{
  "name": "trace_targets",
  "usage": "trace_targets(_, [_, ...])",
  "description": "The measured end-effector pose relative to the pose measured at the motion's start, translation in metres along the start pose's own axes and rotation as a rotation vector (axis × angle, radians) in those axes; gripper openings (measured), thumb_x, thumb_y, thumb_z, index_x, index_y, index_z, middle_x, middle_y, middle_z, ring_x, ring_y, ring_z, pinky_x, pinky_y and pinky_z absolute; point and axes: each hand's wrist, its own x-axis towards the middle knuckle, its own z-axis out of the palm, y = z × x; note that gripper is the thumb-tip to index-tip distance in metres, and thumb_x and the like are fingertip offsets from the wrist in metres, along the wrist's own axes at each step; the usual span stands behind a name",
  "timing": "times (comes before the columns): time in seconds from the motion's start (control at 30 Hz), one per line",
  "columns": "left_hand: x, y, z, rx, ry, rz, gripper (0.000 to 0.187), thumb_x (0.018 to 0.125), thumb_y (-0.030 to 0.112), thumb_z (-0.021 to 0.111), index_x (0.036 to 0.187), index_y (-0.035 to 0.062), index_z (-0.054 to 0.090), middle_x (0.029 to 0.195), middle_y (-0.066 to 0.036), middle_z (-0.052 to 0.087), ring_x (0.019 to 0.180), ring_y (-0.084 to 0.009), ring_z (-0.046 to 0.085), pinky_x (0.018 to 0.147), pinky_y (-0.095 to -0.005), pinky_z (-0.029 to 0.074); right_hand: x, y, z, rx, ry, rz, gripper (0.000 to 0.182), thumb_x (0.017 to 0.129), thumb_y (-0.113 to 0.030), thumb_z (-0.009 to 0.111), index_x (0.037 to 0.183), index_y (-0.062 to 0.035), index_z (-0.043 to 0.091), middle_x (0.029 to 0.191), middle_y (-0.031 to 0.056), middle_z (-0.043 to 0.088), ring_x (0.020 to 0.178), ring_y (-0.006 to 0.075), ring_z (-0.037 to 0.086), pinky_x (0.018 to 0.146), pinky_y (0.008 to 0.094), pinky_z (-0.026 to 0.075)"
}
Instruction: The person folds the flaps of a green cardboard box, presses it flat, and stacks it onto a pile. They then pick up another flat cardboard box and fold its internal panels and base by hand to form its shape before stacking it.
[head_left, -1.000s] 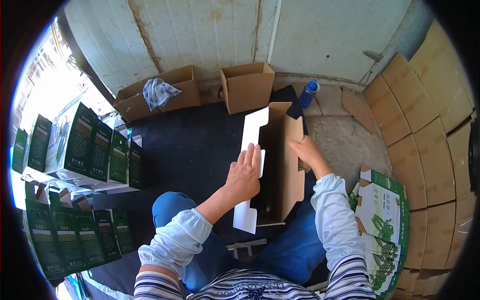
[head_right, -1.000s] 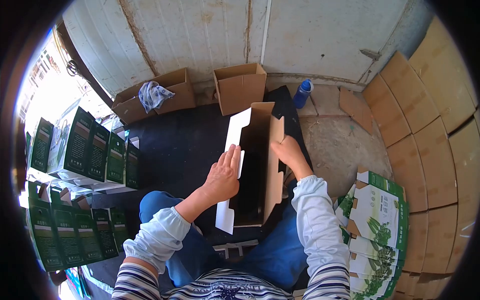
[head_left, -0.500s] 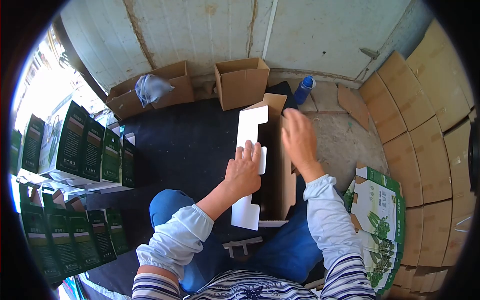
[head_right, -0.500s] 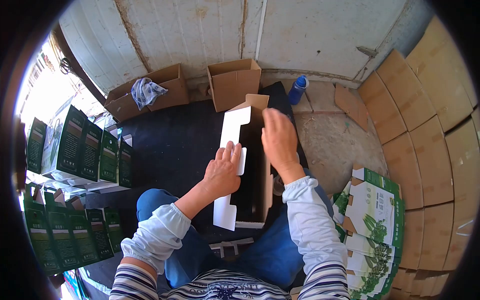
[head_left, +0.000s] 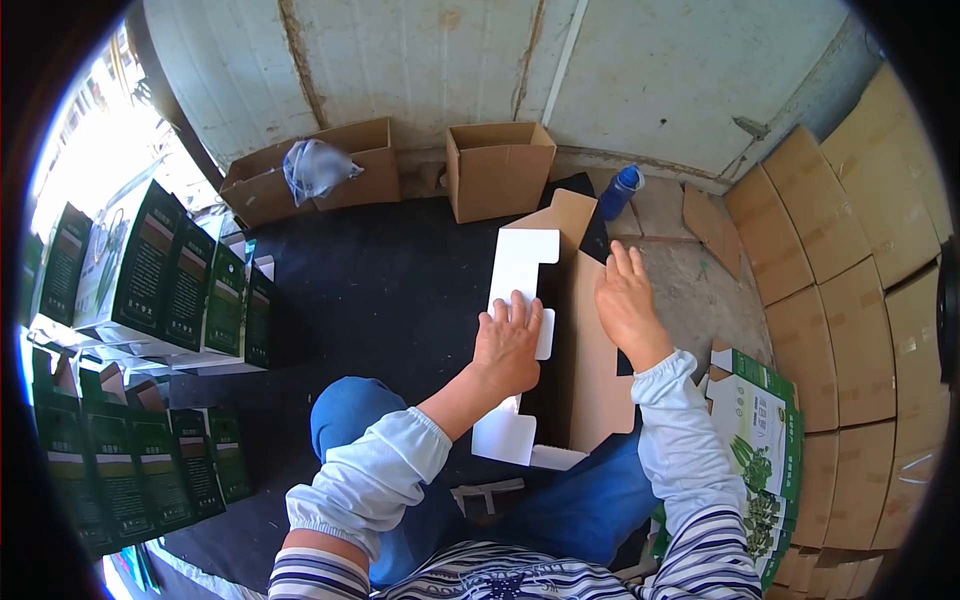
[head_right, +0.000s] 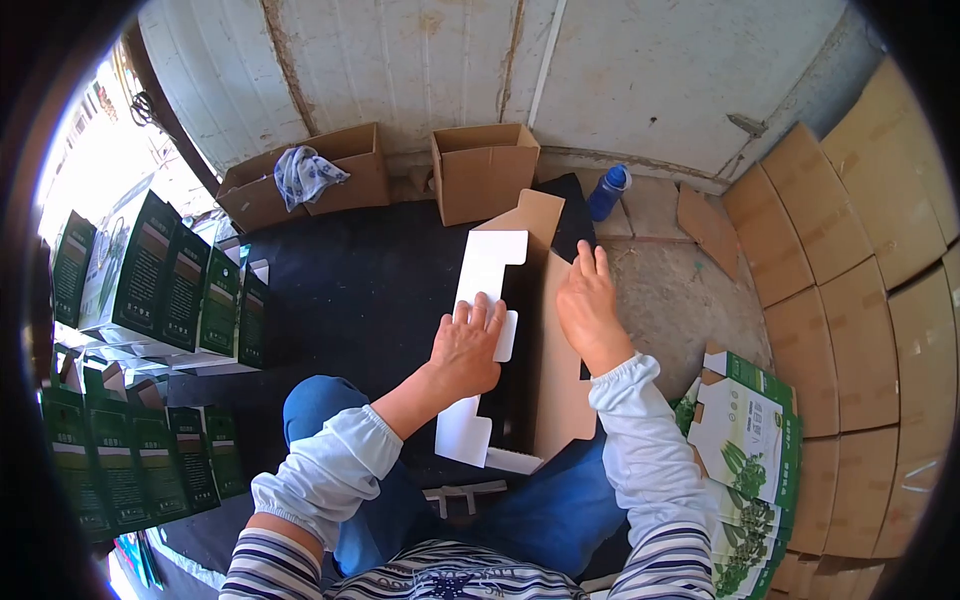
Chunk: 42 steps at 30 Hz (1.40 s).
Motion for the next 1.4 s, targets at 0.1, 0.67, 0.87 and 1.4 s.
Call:
trace_targets(0.1, [0.002,0.003,0.002,-0.003,0.014,0.004,0.077,0.071,0.02,0.059,0.14,-0.0011,0.032,0.138,-0.028,0.035,0.121,-0.0438,0.043,0.093,-0.0463,0.043,-0.008,0.004,0.003,-0.043,-0.065,-0.035,0.028,0.08,-0.009,0.054,0.097,0.0076,0.068,0.12,0.0249,0.057,0.119,0.0363,0.049,0.106,0.0457,0.031])
trace_targets(0.67, [-0.004,-0.01,0.003,-0.107,0.028,0.084,0.079,0.067,0.021,0.062,0.138,-0.0012,0.034,0.141,-0.026,0.033,0.127,-0.0386,0.038,0.099,-0.0441,0.039,0.049,0.011,0.087,1.13,0.191,0.58,0.037,0.087,-0.018,0.055,0.121,-0.005,0.048,0.106,0.0165,0.065,0.097,0.031,0.064,0.083,0.0409,0.048])
trace_targets(0.87, [-0.004,-0.01,0.0,-0.08,-0.041,0.096,0.076,0.068,0.021,0.063,0.136,-0.0022,0.037,0.14,-0.025,0.034,0.123,-0.0381,0.04,0.094,-0.0448,0.041,0.045,0.009,0.08,1.034,0.166,0.599,0.028,0.089,-0.024,0.057,0.108,-0.0042,0.054,0.099,0.0193,0.066,0.091,0.0343,0.064,0.077,0.0416,0.049])
trace_targets(1.4, [-0.014,-0.004,0.0,-0.168,0.222,0.092,0.072,0.074,0.029,0.065,0.135,0.0,0.038,0.135,-0.024,0.041,0.124,-0.0368,0.041,0.101,-0.045,0.035,0.025,-0.004,0.055,0.688,0.128,0.088,0.035,0.076,-0.006,0.065,0.11,-0.0143,0.064,0.114,0.007,0.059,0.106,0.0293,0.054,0.091,0.0379,0.046])
